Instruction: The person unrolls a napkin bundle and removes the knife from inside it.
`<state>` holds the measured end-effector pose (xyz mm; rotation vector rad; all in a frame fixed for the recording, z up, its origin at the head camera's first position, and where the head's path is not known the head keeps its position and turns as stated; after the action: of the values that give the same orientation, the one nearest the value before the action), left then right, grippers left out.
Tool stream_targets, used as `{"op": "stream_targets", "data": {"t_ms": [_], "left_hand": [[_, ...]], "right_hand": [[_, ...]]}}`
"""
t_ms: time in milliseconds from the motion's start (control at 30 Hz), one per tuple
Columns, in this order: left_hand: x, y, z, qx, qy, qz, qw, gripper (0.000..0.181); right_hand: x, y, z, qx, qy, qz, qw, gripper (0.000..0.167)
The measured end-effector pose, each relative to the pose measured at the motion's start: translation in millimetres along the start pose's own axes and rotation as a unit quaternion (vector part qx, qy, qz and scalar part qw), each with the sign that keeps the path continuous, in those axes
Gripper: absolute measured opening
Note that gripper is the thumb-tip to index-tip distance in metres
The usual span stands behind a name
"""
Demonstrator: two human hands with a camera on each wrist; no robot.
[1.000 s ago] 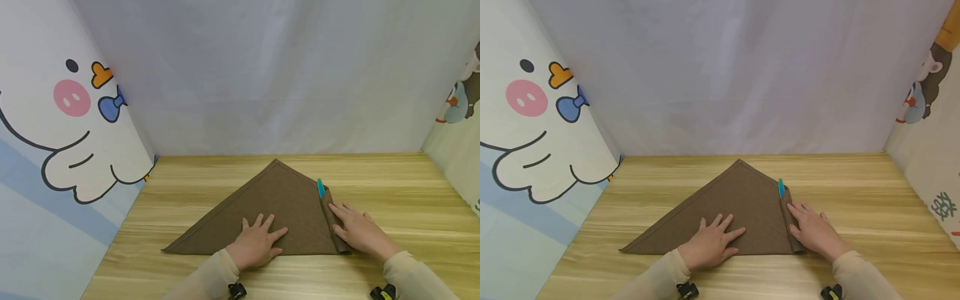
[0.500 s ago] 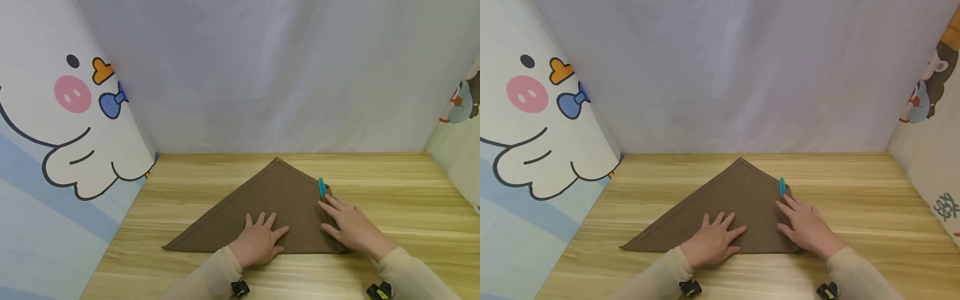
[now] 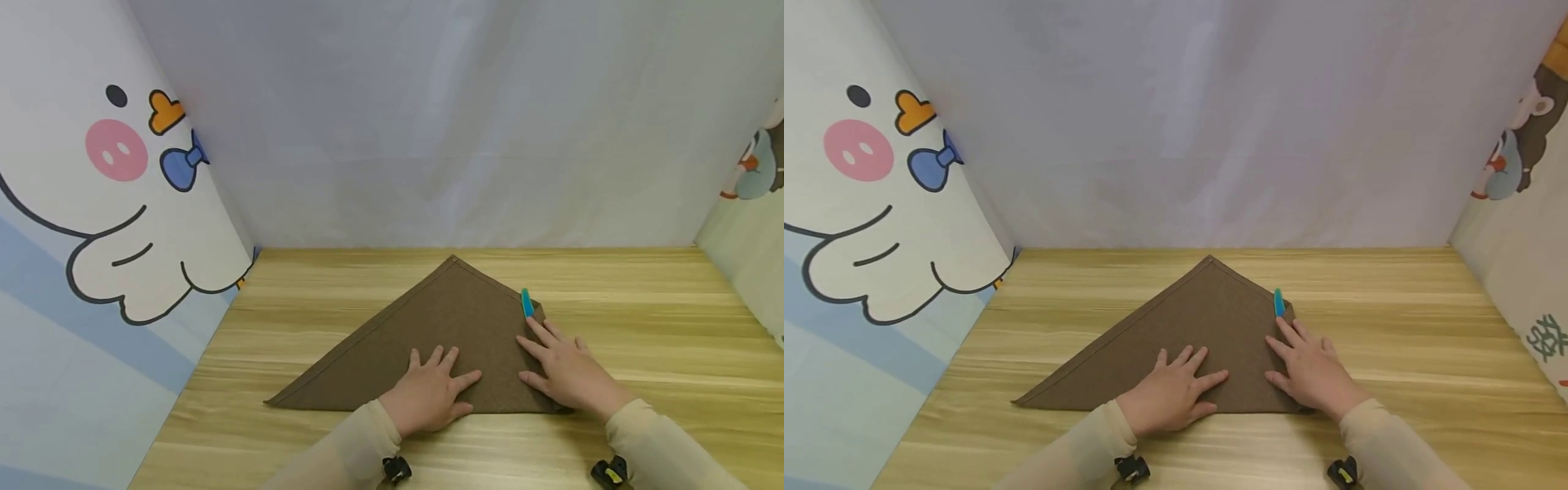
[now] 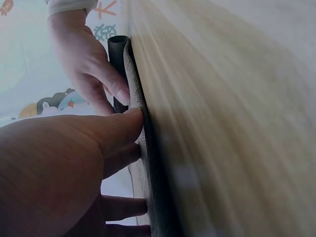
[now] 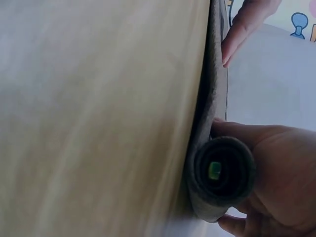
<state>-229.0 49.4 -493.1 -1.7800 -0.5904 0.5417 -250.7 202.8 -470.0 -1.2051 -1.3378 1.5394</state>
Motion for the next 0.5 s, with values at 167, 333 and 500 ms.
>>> {"op": "stream_targets", "data": {"t_ms": [167, 333, 500], "left_hand": [[-0.1, 1.0, -0.1, -0.003, -0.001, -0.004, 1.0, 0.058], [-0.5, 0.7, -0.6, -0.003, -0.003, -0.006, 1.0, 0.058], [-1.8, 1.7, -1.9, -0.004, -0.007, -0.018, 0.9998, 0.058]], "right_hand": [[1.9, -1.2, -1.5, 0.011, 0.002, -0.011, 0.9999, 0.06], [3.6, -3.5, -3.1, 0.022, 0.007, -0.015, 0.9996, 0.057], [6.2, -4.5, -3.8, 0.019, 0.014, -0.014, 0.9996, 0.056]]}}
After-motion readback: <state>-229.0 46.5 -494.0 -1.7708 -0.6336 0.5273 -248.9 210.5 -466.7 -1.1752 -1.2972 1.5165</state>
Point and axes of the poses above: each hand's wrist, its own z-axis towards the middle knuckle, its own y-axis out of the palm, x = y × z, the point moved 10 cm from there along z, towards the middle knuckle, and after that the axes turned 7 degrees about y, right-handed, at the moved point
